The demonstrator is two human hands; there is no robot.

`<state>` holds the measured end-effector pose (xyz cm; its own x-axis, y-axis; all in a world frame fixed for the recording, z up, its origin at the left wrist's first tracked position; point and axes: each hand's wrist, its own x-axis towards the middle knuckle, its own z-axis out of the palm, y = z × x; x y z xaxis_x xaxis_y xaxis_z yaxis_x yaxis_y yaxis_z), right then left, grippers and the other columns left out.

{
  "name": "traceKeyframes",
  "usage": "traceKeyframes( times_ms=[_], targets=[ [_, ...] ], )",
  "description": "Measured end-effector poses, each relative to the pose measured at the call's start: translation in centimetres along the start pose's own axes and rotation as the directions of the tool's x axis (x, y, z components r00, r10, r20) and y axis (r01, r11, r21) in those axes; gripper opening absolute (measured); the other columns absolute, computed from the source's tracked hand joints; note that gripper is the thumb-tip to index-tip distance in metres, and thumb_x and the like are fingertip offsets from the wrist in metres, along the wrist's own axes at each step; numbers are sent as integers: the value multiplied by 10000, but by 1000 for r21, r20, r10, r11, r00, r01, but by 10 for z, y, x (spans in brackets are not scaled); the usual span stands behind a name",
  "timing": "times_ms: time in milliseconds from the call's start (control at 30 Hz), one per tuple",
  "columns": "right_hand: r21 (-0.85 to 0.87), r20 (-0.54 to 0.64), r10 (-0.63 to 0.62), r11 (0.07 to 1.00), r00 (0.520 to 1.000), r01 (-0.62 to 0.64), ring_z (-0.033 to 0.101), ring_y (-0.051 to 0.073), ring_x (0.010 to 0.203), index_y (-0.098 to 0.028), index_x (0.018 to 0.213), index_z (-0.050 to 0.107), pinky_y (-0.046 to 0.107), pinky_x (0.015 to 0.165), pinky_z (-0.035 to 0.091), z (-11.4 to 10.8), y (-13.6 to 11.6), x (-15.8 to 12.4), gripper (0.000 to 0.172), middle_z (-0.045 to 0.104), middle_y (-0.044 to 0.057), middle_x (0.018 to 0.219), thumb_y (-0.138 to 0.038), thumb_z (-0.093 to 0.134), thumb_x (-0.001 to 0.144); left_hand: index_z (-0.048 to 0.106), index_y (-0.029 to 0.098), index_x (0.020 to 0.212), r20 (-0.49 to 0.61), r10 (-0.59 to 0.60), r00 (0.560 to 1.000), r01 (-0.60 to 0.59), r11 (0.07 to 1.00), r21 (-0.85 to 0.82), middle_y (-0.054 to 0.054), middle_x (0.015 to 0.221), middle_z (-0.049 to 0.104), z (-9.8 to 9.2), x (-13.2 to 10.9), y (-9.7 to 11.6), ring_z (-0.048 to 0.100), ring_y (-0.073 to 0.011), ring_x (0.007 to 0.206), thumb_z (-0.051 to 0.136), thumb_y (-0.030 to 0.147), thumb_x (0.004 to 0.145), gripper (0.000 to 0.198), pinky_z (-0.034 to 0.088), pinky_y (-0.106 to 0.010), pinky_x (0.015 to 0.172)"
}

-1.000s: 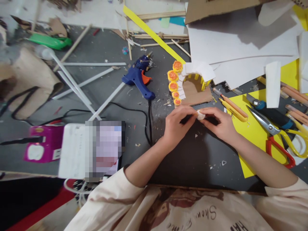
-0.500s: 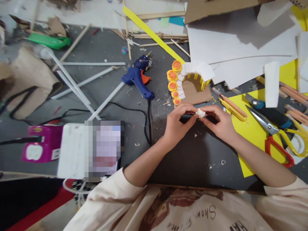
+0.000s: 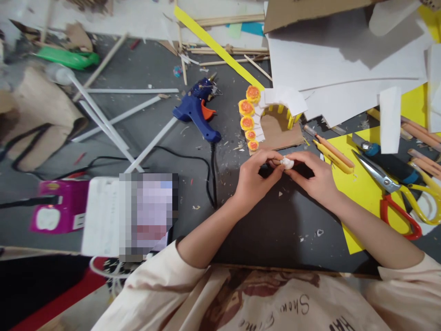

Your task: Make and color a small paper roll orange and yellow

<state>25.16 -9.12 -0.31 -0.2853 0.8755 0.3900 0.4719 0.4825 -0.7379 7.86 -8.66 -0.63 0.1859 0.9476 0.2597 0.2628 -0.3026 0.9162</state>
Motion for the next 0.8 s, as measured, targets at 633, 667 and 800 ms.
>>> traceKeyframes(
  times_ms=[633,667,800],
  targets=[
    [58,107,202,976,973,-209,662,177,800,-232,955,611,312,731,535,-3,1,2,141,711,20,889,-256,664,827,527,202,1017,16,-9,1000,10,1000,-28,-46,972,640,-2,-1,-7,642,-141,908,574,247,899,134,527,-271,835],
    [36,125,182,981,975,-188,658,181,817,-232,937,610,316,741,530,-3,2,3,128,711,17,884,-242,664,821,545,198,1013,29,37,999,-38,999,29,-53,988,651,-3,0,-7,641,-155,944,581,225,890,131,521,-290,862],
    [-22,149,95,995,984,-93,657,204,921,-243,960,621,351,808,516,-1,6,3,145,727,26,970,-186,631,827,583,198,1002,117,128,985,-147,974,171,-47,998,689,-4,2,-6,644,-178,968,579,165,866,139,514,-320,882]
  ],
)
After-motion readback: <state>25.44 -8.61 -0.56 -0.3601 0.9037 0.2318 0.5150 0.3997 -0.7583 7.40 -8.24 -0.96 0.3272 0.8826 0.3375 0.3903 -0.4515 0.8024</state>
